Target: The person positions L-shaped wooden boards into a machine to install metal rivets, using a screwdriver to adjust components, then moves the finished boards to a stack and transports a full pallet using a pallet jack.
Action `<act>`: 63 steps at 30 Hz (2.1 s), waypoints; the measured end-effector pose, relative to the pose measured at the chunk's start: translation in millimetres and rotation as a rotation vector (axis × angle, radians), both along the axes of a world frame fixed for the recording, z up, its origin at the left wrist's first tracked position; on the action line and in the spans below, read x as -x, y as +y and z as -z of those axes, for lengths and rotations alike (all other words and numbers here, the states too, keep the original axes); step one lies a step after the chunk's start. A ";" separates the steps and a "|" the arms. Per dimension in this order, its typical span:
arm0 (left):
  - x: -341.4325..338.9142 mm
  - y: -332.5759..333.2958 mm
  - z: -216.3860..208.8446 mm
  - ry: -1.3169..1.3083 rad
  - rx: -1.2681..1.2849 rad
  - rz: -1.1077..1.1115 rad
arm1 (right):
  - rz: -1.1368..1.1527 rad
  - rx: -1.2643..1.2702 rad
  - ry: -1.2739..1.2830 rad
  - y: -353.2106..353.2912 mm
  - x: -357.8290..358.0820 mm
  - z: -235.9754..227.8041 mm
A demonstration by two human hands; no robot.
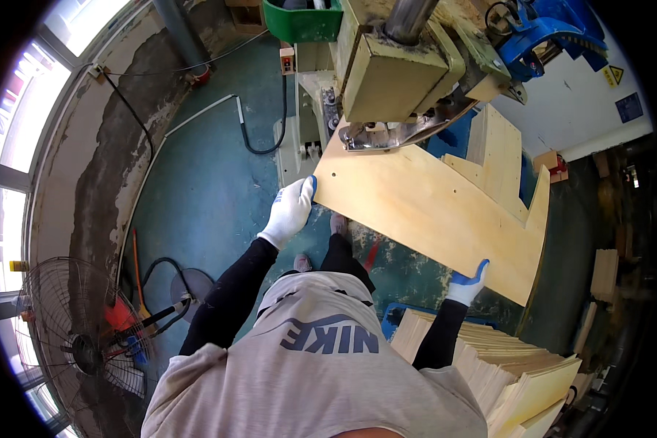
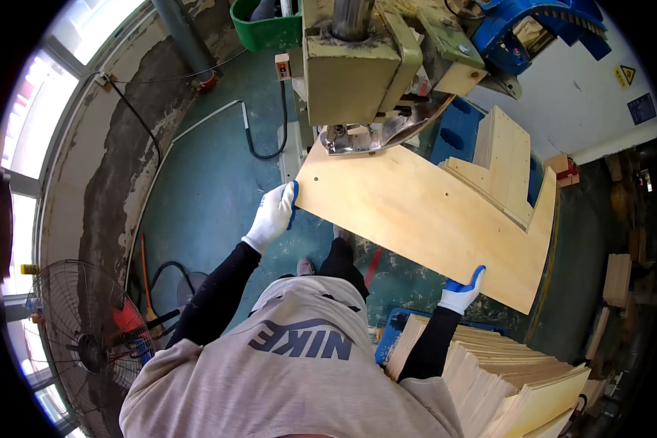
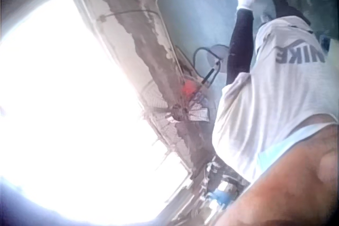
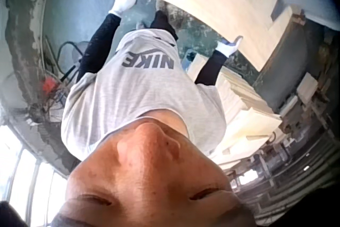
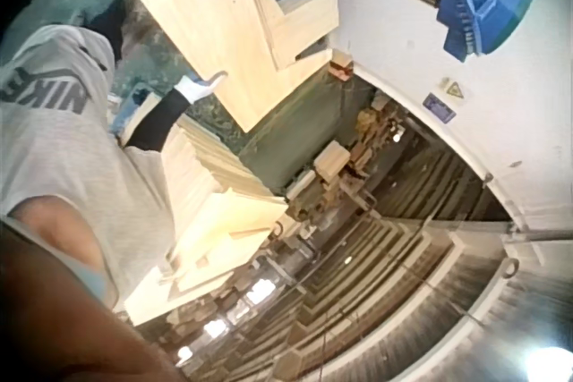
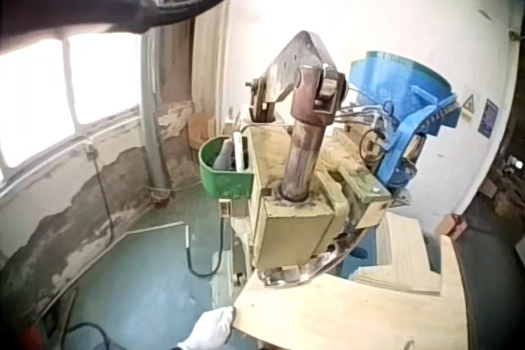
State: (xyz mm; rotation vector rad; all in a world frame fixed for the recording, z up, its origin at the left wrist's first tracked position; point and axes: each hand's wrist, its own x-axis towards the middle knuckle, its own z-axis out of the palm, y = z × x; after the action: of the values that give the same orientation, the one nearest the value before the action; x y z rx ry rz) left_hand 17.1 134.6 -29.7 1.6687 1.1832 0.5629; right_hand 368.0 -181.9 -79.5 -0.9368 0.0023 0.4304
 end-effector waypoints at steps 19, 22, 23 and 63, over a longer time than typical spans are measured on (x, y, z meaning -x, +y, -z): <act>-49.7 40.6 14.8 -0.084 -0.039 -0.109 | -0.003 -0.126 0.075 29.0 -37.8 -1.6; -51.1 43.0 2.8 -0.054 0.111 -0.102 | -0.019 -0.104 0.060 28.4 -44.8 2.2; -49.6 39.2 9.3 -0.073 0.021 -0.096 | -0.028 -0.105 0.058 27.7 -46.7 2.7; 186.8 54.4 -23.8 -0.292 -0.070 -0.365 | -0.289 -0.151 0.224 123.3 161.7 -13.8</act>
State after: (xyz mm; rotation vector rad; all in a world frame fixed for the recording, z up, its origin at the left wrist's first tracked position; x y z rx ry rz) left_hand -169.8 188.9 -5.9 1.3735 1.2661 1.0485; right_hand 206.3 -58.6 -65.7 -0.7379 0.0383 0.7909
